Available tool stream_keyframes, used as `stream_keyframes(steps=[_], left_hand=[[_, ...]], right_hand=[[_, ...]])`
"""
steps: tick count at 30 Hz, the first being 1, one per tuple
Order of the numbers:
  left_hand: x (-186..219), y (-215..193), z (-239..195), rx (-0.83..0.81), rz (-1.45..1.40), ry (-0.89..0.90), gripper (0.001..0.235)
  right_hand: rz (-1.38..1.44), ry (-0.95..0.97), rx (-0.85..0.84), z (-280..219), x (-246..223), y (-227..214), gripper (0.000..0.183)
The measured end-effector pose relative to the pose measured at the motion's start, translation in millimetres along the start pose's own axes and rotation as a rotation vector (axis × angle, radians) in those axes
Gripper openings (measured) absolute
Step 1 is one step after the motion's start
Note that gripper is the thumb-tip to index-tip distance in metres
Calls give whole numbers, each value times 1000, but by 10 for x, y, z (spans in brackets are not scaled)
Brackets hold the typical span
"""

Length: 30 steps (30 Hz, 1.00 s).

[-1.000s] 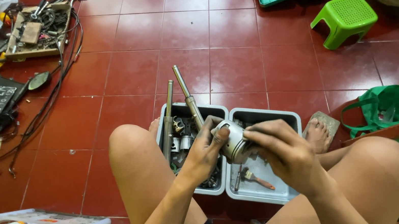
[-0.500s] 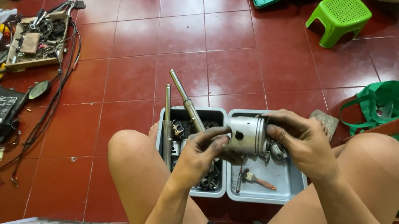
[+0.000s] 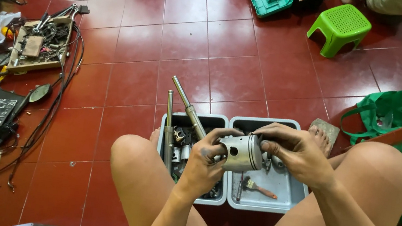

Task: Sanding the outer surface of a motorcycle piston using a piece of sandpaper to smooth it.

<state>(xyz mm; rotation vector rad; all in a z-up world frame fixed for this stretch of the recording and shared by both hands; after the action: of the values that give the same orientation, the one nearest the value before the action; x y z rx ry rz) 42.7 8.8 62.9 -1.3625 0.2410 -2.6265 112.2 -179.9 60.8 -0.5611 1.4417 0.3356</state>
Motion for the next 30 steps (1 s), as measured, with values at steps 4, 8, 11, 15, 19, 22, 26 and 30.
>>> stream_keyframes(steps=[4,8,11,15,19,22,26,30], left_hand=[[-108,-16,-93,-40,-7,-9,35],[-181,-24,-102,-54,-211,-70,16],[-229,13,-121,-58,-334,-120,11],[-204,73,-143,-20,-689,-381,22],[-142,75,-104,-27,-830,-433,37],[42,40,-40,1,-674,-356,16],[-489,179,-342,77,-888,-576,22],[-709,261,-522,77,-910,-711,19]], right_hand=[[-6,-26,-4,1,-30,33,22],[11,-45,-9,3,-34,63,23],[21,-44,-1,-6,-68,77,23],[-11,-39,28,-6,-55,76,24],[2,-49,27,35,-4,74,24],[30,-34,43,-2,-9,88,25],[-1,-129,8,11,-106,115,23],[-57,-209,-50,-4,-170,100,23]])
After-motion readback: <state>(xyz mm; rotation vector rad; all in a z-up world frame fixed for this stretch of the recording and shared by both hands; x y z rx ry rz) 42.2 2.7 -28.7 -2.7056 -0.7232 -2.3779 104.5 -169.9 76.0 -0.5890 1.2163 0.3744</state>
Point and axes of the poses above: each hand's wrist, its own z-axis towards the middle knuckle, its own y-axis out of the palm, x = y × z, the point moved 5 cm from there along z, towards the middle knuckle, and after that the axes turned 10 degrees about y, right-handed, at the moved point
